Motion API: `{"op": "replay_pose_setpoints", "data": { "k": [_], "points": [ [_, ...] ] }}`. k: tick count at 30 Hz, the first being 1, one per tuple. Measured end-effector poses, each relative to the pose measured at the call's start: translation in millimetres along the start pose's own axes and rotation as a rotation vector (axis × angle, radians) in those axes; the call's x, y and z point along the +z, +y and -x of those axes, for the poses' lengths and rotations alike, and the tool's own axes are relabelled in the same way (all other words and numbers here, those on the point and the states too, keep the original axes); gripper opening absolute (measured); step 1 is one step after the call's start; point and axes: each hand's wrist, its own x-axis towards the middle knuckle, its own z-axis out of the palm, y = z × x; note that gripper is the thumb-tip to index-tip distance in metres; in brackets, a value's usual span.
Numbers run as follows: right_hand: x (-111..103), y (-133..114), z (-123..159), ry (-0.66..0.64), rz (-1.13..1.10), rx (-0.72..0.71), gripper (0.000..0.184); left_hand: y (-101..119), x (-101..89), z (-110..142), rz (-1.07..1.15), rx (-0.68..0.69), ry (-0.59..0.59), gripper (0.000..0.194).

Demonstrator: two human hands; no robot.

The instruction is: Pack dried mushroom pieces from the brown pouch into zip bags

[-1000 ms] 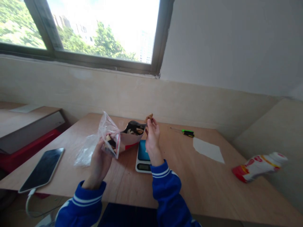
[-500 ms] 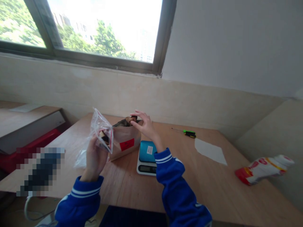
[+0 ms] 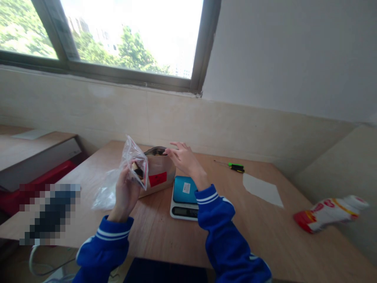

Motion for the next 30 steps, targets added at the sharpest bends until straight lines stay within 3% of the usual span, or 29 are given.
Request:
{"op": "replay_pose_setpoints", "data": {
  "k": [6,12,14,17,20,22,26,28,30],
  "points": [
    [-14.3,-2.2,-18.5,-0.106,0.119,0.059,0.085,-6.1,1.9,-17.7,0.057,0.002,-0.003,0.019],
    [-10.0,-1.5,-35.0,-0.22,0.143,0.203,0.081,-11.6,2.5,-38.6,0.092,0.001,-0.006,0.024],
    [-6.5,2.3,-32.8,-0.181,0.122,0.174,0.081,-9.6,-0.6,-41.1,0.085,-0.01,-0.015,0.025],
    [-3.5,0.5,-22.9,-0.015,0.049,0.059,0.074,-4.9,-6.7,-37.6,0.048,-0.012,-0.027,0.026],
    [-6.2,-22.0,-10.0,0.18,-0.184,-0.009,0.048,-3.3,-10.5,-27.4,-0.005,0.013,0.0,0.026],
    [-10.7,-46.6,-1.6,0.214,-0.409,-0.035,0.027,-4.6,-10.9,-18.7,-0.083,0.071,0.004,0.024],
    [-16.2,-88.6,12.6,-0.036,-0.718,-0.019,0.007,-8.7,-11.6,-1.2,-0.266,0.23,0.01,0.021],
    [-13.0,-95.5,17.6,-0.115,-0.667,0.014,0.006,-9.9,-14.1,5.2,-0.346,0.269,0.039,0.025],
    [-6.3,-93.8,21.0,-0.11,-0.564,0.024,0.009,-11.0,-17.7,8.6,-0.435,0.308,0.057,0.03]
  ]
}}
